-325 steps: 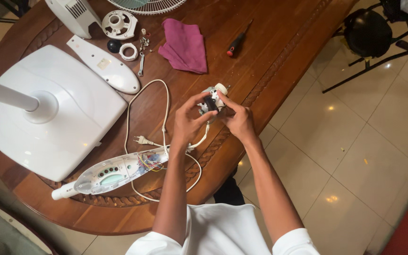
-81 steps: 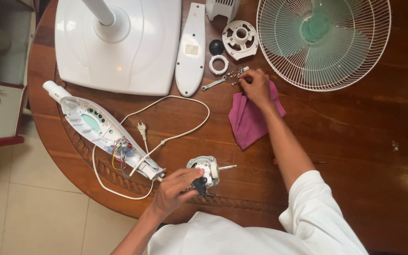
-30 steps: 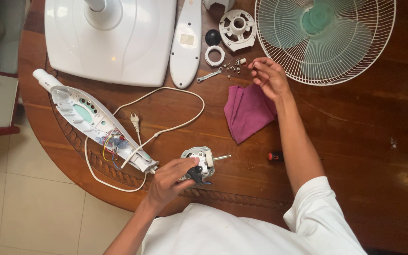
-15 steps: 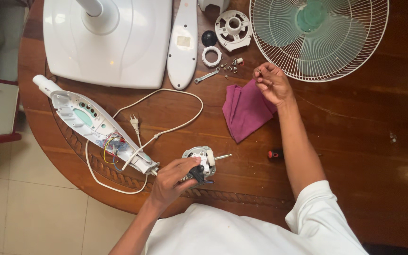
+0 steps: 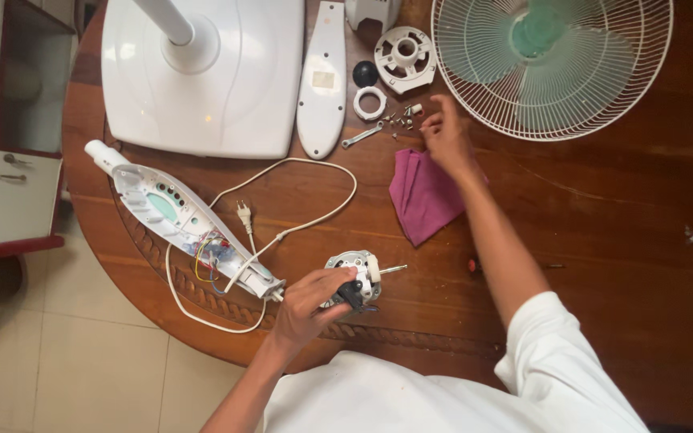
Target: The person uses a screwdriver to tighten screws on a small white electrical component, likely a fan motor. They then connect the component to a power cord and plug, and finally attach a black plastic part to the motor assembly.
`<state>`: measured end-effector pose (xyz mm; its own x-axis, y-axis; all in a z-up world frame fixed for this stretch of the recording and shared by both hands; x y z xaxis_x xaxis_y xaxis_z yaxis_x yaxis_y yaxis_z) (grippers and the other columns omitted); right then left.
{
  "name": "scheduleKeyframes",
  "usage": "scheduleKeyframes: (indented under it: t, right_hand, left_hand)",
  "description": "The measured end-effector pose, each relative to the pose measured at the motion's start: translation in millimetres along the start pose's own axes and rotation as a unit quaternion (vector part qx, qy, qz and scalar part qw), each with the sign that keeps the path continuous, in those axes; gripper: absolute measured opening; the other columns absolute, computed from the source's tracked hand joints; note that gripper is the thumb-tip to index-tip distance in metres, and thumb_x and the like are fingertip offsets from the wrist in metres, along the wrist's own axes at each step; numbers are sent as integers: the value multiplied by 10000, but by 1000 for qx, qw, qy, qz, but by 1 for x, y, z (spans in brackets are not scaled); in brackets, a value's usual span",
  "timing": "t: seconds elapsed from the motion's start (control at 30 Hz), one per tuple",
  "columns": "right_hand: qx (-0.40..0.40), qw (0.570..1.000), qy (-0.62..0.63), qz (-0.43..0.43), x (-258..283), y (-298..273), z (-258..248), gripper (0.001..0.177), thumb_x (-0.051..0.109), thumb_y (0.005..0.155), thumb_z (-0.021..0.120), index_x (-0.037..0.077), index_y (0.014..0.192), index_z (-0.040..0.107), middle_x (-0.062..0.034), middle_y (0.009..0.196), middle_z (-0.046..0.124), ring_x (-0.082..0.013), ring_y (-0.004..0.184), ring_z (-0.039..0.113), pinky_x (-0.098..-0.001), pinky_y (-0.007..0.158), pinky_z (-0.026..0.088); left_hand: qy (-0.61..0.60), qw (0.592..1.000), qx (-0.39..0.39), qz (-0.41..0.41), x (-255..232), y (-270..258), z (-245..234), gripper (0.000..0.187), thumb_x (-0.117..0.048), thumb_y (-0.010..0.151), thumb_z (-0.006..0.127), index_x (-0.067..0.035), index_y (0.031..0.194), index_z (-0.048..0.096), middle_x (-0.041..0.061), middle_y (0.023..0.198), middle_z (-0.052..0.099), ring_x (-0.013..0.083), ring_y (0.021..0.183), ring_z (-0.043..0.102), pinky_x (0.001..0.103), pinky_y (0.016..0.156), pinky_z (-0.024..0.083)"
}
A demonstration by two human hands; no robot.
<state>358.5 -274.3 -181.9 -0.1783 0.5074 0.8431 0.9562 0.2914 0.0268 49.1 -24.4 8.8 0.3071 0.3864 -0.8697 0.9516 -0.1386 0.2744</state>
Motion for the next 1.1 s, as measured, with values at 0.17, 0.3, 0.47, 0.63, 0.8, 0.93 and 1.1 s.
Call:
scheduleKeyframes:
  t: [0.17,0.3,0.47,0.63,0.8,0.93,1.1]
  right_hand:
    - [-49,994,-65,-71,12,-10,19,640,-80,879,702,65,1417,388,-162,917,706,-319,845,725,-418,717,572]
    - [-48,994,-57,-76,15,-10,21,564,-79,916,690,51,1378,395,-172,942,702,-362,879,724,-439,717,559]
    - [-44,990,-81,-108,17,-14,24,500,-89,913,688,39,1316,422,-184,941,667,-372,884,689,-460,742,547]
    - [-48,987,-87,-128,15,-17,26,493,-98,919,683,34,1319,426,-186,961,655,-360,901,682,-454,749,548]
    - [-36,989,-84,-118,13,-17,24,538,-82,912,702,40,1355,421,-179,987,682,-351,904,696,-437,737,559]
    - [-52,988,-59,-133,16,-18,23,554,-88,893,710,31,1355,429,-181,998,676,-336,896,689,-424,743,559]
    - [-52,990,-64,-117,8,-17,23,522,-78,890,719,35,1324,452,-163,1000,676,-291,856,677,-393,740,559]
  left_hand:
    - [10,1000,-6,-5,0,3,1,508,-15,694,870,7,1173,700,133,1204,747,302,1111,732,374,949,614]
    - [6,1000,-8,-11,0,3,-1,500,-22,703,876,15,1170,701,138,1206,748,302,1111,734,373,953,615]
    - [10,1000,-16,-15,4,1,-3,506,-19,691,878,17,1164,702,142,1202,749,307,1108,735,381,954,611]
    - [11,999,-32,-23,6,-2,-3,519,-23,665,889,14,1149,707,142,1184,752,307,1100,738,383,948,614]
    - [4,1000,-22,-12,3,-1,-2,522,-25,660,896,14,1143,702,144,1183,751,306,1101,738,381,945,615]
    - [5,1000,-16,-10,1,1,0,537,-28,657,897,18,1155,702,143,1184,752,307,1091,738,380,935,617]
    - [16,1000,-9,0,2,0,-1,550,-35,640,894,21,1152,700,150,1196,746,323,1101,729,395,938,608]
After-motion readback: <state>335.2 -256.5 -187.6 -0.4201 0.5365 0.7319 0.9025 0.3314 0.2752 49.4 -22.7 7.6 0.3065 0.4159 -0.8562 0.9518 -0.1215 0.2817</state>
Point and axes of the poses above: each hand's wrist, its own y-axis towards the middle knuckle, its own z-axis out of the palm, x = y × z, the point moved 3 cm from there along y, towards the middle knuckle
